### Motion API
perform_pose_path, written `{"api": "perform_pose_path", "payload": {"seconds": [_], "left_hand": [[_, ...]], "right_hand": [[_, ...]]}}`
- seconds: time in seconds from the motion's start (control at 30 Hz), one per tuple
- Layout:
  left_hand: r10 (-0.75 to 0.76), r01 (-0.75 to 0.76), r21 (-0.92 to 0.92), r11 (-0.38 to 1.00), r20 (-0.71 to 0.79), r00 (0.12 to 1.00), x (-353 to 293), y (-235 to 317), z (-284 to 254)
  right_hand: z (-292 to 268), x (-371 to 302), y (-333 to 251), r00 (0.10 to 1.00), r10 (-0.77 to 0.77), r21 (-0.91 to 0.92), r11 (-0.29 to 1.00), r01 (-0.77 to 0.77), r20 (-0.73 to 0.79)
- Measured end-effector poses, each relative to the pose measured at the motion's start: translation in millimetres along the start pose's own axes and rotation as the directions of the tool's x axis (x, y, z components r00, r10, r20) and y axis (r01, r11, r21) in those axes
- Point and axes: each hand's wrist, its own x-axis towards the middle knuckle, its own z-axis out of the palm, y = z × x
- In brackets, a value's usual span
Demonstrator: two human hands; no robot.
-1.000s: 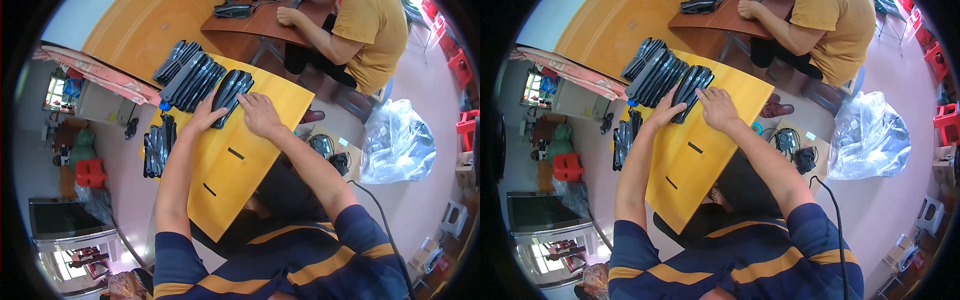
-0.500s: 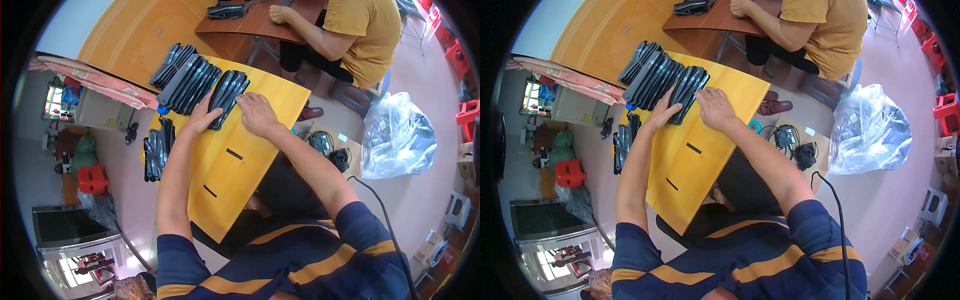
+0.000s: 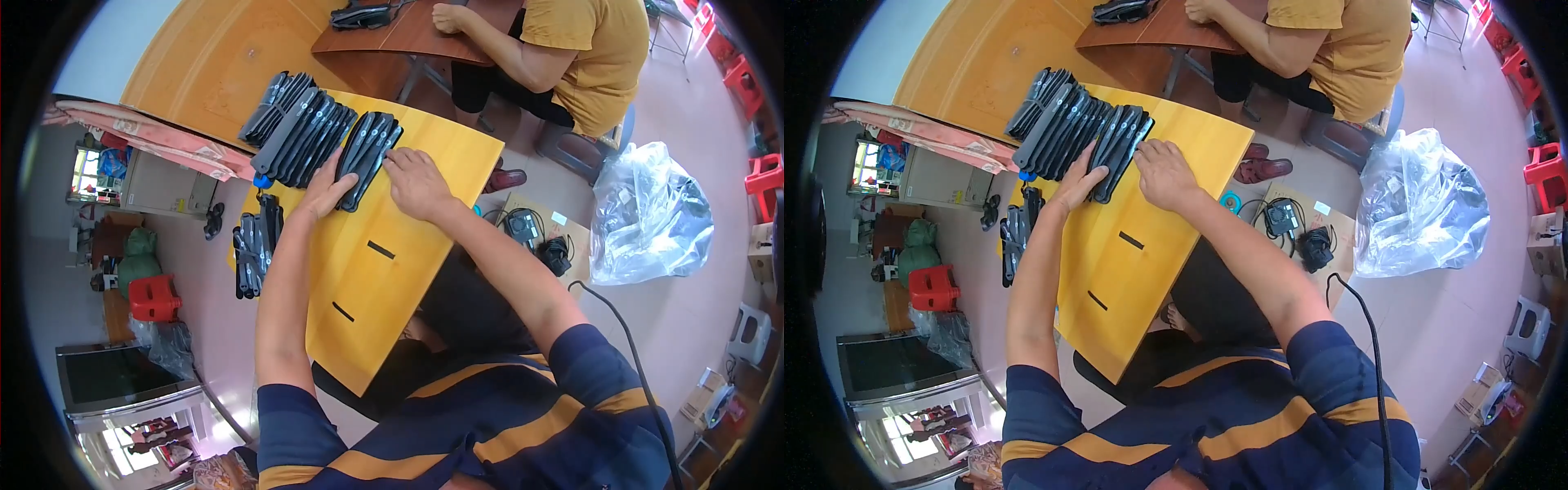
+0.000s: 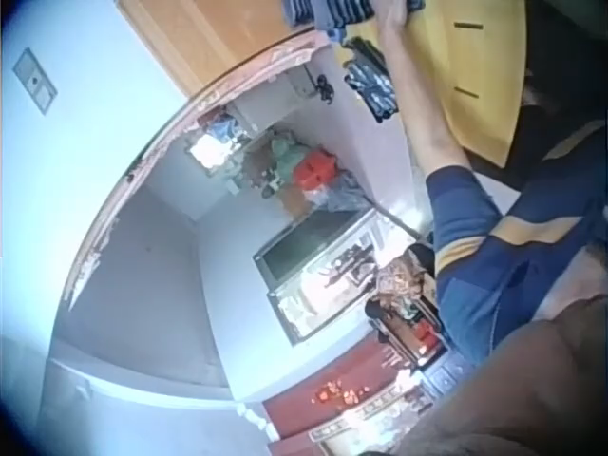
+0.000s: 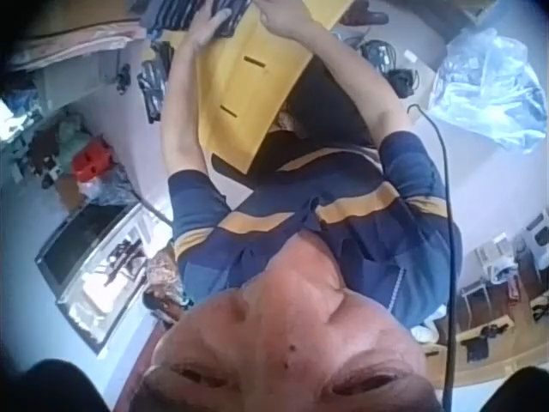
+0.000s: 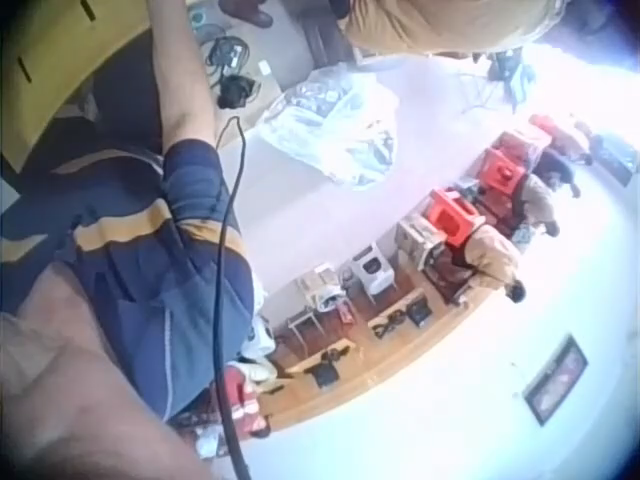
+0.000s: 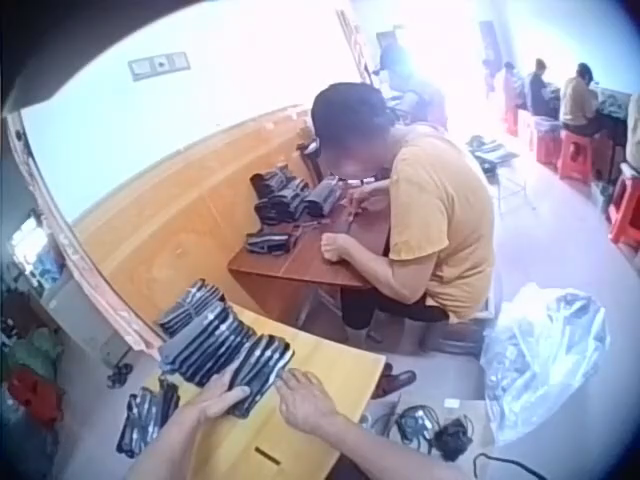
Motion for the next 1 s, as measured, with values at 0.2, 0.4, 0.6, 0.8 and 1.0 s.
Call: {"api": "perform_pose_path", "payload": {"seconds": [0.2,0.4,0.6,0.8,1.0], "left_hand": [[-0.005,0.005,-0.013,1.0,0.006,1.0,-1,1,-1],[-0.018,0.018,-0.003,1.0,0.002,1.0,-1,1,0],[-0.012,0.012,0.011,1.0,0.012,1.0,0,-2,0],[-0.013,0.013,0.025,1.0,-0.008,1.0,-2,-1,2],[0.031,-0.03,0.021,0.999,-0.013,0.999,2,-9,4]], "right_hand": [[0,-1,0,1.0,-0.008,-0.005,1.0,0.008,-0.019],[-2,0,-2,0.999,-0.005,-0.044,0.999,0.006,0.032],[-1,1,-2,0.999,0.032,0.032,0.999,-0.032,0.02],[1,1,-2,0.999,0.043,0.053,0.998,-0.042,-0.008],[1,2,-2,1.0,0.02,-0.011,1.0,-0.019,0.021]]}}
